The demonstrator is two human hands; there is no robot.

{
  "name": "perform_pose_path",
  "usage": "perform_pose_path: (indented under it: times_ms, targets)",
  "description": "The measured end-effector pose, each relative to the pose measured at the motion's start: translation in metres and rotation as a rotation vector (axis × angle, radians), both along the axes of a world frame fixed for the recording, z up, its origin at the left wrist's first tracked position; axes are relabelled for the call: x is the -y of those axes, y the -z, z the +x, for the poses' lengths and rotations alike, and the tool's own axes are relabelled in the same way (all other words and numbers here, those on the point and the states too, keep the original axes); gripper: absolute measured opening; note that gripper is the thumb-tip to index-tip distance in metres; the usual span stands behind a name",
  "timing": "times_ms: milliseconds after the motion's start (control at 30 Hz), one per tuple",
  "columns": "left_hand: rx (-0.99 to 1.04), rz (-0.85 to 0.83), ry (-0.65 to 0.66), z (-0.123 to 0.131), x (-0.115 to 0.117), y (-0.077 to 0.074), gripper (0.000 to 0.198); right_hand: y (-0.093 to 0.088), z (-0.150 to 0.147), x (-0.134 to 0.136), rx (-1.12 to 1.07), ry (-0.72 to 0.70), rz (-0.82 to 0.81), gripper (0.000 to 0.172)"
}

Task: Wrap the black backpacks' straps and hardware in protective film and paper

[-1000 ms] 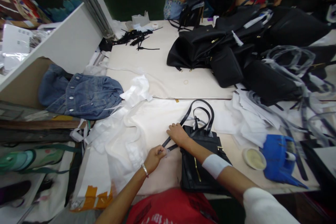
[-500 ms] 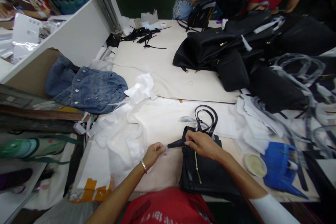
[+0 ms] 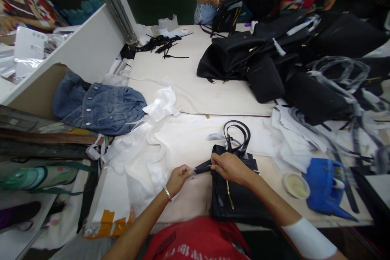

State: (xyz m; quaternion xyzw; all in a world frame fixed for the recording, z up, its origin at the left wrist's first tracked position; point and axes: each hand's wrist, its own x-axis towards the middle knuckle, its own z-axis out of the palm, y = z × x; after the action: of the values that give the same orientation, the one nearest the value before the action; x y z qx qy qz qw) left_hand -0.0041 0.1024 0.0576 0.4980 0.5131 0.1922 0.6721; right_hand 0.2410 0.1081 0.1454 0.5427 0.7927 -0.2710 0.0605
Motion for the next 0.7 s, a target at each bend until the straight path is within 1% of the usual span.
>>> perform_pose_path:
  times_ms: [133, 267, 467, 600, 700]
  targets:
    - [-0.023, 0.009, 0.009, 0.000, -0.001, -0.002, 0.026, -0.003, 0.002, 0.000, 0.022, 0.002, -0.002, 0.016]
    - [-0.049, 0.023, 0.013, 0.004, -0.001, 0.000, 0.025, -0.006, 0.000, -0.001, 0.012, 0.001, -0.027, 0.016]
    - [-0.065, 0.041, 0.055, 0.008, -0.004, 0.002, 0.024, -0.004, -0.003, -0.004, -0.051, -0.003, -0.037, 0.016]
    - [-0.083, 0.055, 0.069, 0.010, -0.007, -0.004, 0.025, -0.002, 0.002, -0.004, -0.116, 0.035, -0.067, 0.015]
    - [-0.069, 0.073, 0.089, 0.014, -0.011, -0.012, 0.028, -0.002, 0.009, -0.001, -0.235, 0.093, -0.110, 0.014]
